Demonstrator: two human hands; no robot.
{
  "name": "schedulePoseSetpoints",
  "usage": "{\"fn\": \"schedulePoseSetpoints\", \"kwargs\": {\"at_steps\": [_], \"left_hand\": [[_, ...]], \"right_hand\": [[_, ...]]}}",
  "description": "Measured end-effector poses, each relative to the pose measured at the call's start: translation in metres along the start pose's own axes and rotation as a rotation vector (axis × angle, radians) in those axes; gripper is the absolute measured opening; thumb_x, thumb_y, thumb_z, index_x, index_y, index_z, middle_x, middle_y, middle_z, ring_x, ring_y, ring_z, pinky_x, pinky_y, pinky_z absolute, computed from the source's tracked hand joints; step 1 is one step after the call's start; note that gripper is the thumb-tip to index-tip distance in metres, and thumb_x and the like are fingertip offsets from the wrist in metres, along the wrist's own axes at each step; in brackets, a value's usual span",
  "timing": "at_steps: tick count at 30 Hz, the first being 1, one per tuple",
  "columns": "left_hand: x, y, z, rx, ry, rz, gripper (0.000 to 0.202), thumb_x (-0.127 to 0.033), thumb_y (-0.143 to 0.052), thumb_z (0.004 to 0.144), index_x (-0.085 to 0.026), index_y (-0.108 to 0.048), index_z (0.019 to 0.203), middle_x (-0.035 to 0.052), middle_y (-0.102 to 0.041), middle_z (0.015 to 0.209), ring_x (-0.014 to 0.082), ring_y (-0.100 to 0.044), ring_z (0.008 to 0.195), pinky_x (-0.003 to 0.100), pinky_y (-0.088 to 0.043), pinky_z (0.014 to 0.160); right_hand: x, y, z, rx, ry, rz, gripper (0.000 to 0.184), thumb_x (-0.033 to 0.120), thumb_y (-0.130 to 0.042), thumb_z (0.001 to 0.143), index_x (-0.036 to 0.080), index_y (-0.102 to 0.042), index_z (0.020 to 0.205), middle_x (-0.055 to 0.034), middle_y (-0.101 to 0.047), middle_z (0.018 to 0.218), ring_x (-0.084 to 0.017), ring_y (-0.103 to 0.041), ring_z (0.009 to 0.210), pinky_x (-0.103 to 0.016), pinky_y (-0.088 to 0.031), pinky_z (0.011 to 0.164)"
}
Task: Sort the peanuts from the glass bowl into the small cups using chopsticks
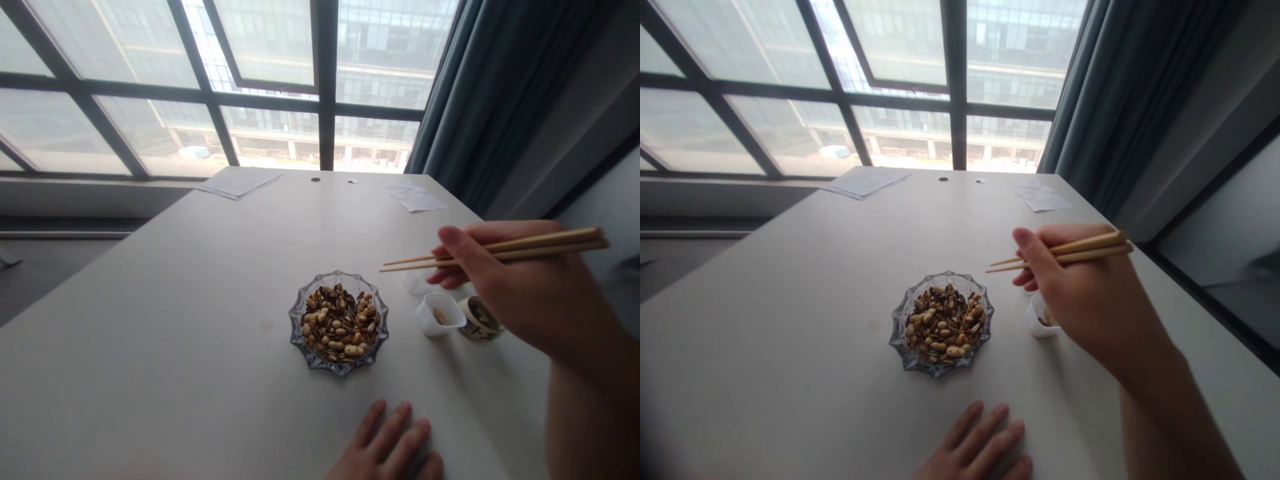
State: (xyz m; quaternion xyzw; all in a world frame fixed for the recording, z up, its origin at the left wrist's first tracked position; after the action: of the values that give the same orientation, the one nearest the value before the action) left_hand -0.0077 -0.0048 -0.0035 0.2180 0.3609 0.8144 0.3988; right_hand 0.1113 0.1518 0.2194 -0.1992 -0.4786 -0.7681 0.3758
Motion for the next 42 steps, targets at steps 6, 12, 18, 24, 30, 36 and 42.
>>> {"fn": "schedulePoseSetpoints", "kwargs": {"at_steps": [6,12,18,24,30,36,42], "left_hand": [[-0.003,-0.005,-0.004,-0.012,-0.003,0.049,0.021,-0.036,-0.053,0.114,-0.028,-0.067,0.127,0.0006,-0.064,0.139,0.0225,-0.061,0.125,0.043,-0.039,0.117],[-0.005,-0.009,-0.008,-0.054,0.010,0.076,0.022,-0.039,-0.053,0.114,-0.030,-0.069,0.126,-0.0002,-0.063,0.142,0.0222,-0.061,0.125,0.041,-0.045,0.112],[-0.006,-0.011,-0.009,-0.005,-0.007,0.087,0.023,-0.040,-0.054,0.114,-0.029,-0.067,0.129,0.0002,-0.062,0.144,0.0229,-0.060,0.126,0.042,-0.043,0.113],[-0.003,-0.007,-0.007,0.011,-0.010,0.058,0.023,-0.037,-0.053,0.114,-0.028,-0.066,0.131,0.0007,-0.062,0.141,0.0227,-0.060,0.125,0.044,-0.037,0.118],[-0.002,-0.004,-0.004,0.098,-0.042,0.015,0.025,-0.036,-0.057,0.113,-0.025,-0.063,0.133,0.0055,-0.059,0.145,0.0254,-0.056,0.131,0.045,-0.036,0.118],[-0.003,-0.007,-0.004,0.099,-0.046,0.003,0.025,-0.036,-0.058,0.112,-0.024,-0.062,0.133,0.0064,-0.058,0.145,0.0263,-0.054,0.132,0.046,-0.034,0.119],[-0.003,-0.006,-0.004,0.080,-0.034,0.011,0.024,-0.037,-0.058,0.112,-0.025,-0.064,0.131,0.0057,-0.059,0.144,0.0259,-0.056,0.130,0.045,-0.037,0.117]], "right_hand": [[0.015,-0.055,-0.010,0.360,0.094,0.045,0.046,0.052,-0.063,0.099,0.019,-0.073,0.069,-0.0032,-0.073,0.062,-0.019,-0.069,0.056,-0.028,-0.051,0.053],[0.005,-0.087,-0.009,0.450,0.108,0.101,0.045,0.051,-0.061,0.100,0.019,-0.073,0.070,-0.0010,-0.069,0.056,-0.019,-0.067,0.055,-0.027,-0.047,0.051],[0.003,-0.083,-0.010,0.366,0.102,0.087,0.045,0.053,-0.060,0.101,0.020,-0.077,0.077,-0.0021,-0.071,0.057,-0.022,-0.069,0.056,-0.029,-0.049,0.053],[0.008,-0.025,-0.008,0.121,0.072,0.017,0.042,0.055,-0.064,0.098,0.022,-0.075,0.074,-0.0063,-0.076,0.066,-0.024,-0.073,0.058,-0.034,-0.052,0.056],[-0.004,0.034,0.004,-0.186,0.053,-0.333,0.042,0.055,-0.059,0.100,0.026,-0.069,0.071,-0.0087,-0.073,0.065,-0.029,-0.071,0.062,-0.041,-0.049,0.059],[-0.027,0.023,0.017,-0.098,-0.032,-0.319,0.039,0.055,-0.063,0.098,0.024,-0.070,0.074,-0.0112,-0.073,0.065,-0.027,-0.065,0.055,-0.039,-0.043,0.053],[-0.006,0.017,0.004,-0.136,0.070,-0.128,0.037,0.055,-0.067,0.096,0.023,-0.072,0.077,-0.0087,-0.076,0.071,-0.026,-0.072,0.062,-0.037,-0.052,0.058]]}}
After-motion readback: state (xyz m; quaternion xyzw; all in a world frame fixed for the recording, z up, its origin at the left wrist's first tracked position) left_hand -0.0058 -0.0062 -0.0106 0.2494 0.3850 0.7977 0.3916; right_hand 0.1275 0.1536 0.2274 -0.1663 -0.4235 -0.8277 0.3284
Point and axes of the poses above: each hand's wrist, its own z-axis towards the middle knuckle, its own y-axis out of the back of the hand, x = y × z, the point moved 7 cm from there along z, towards the middle knuckle
